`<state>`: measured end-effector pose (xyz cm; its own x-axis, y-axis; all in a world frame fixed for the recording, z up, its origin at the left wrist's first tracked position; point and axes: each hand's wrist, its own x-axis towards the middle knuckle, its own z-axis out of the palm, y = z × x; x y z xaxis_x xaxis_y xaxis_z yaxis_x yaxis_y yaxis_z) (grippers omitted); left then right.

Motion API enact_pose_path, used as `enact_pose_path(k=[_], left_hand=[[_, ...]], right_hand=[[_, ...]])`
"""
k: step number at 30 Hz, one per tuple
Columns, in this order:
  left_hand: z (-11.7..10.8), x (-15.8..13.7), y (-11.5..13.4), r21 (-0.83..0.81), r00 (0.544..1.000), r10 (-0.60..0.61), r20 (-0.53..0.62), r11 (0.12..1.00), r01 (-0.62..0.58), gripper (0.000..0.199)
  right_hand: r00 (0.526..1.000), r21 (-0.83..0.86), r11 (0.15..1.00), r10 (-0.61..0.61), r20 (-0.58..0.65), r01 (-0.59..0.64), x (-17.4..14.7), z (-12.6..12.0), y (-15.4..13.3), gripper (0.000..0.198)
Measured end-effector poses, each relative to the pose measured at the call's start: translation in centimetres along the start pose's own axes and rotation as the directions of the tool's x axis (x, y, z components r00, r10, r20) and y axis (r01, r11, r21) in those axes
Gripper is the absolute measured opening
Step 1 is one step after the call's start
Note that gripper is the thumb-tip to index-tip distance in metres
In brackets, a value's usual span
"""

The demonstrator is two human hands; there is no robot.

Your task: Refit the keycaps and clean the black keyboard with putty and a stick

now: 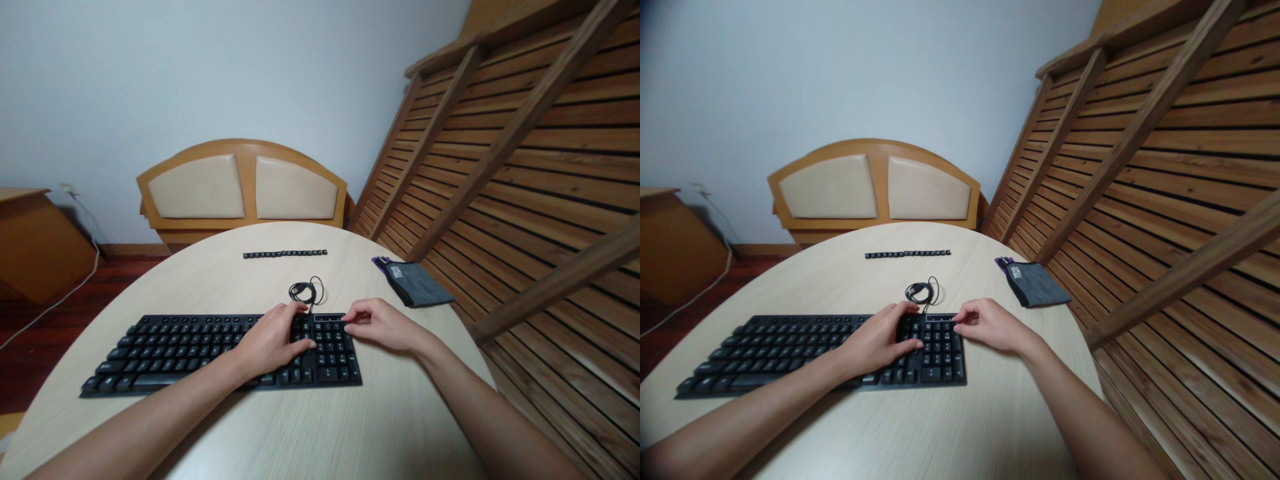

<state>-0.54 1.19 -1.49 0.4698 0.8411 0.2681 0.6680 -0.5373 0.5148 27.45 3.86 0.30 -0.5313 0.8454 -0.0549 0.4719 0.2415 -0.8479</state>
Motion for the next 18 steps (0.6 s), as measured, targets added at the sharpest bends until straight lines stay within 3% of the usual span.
enact_pose_path(k=[4,9,18], left_hand=[[0.0,0.0,0.1,0.015,1.000,0.011,-0.016,1.000,-0.011,0.052],[-0.1,0.0,0.2,0.003,1.000,0.009,-0.005,1.000,-0.009,0.052],[-0.2,0.1,0.3,0.013,1.000,0.002,0.009,1.000,-0.002,0.051]], right_hand=[[0.999,-0.075,0.997,-0.035,-0.001,0.035,-0.3,-0.1,-0.8,0.021],[0.984,-0.390,0.910,-0.169,-0.046,0.138,-0.8,-0.3,-2.3,0.016],[0.986,-0.632,0.770,-0.156,-0.051,0.089,-1.2,0.2,-3.7,0.018]])
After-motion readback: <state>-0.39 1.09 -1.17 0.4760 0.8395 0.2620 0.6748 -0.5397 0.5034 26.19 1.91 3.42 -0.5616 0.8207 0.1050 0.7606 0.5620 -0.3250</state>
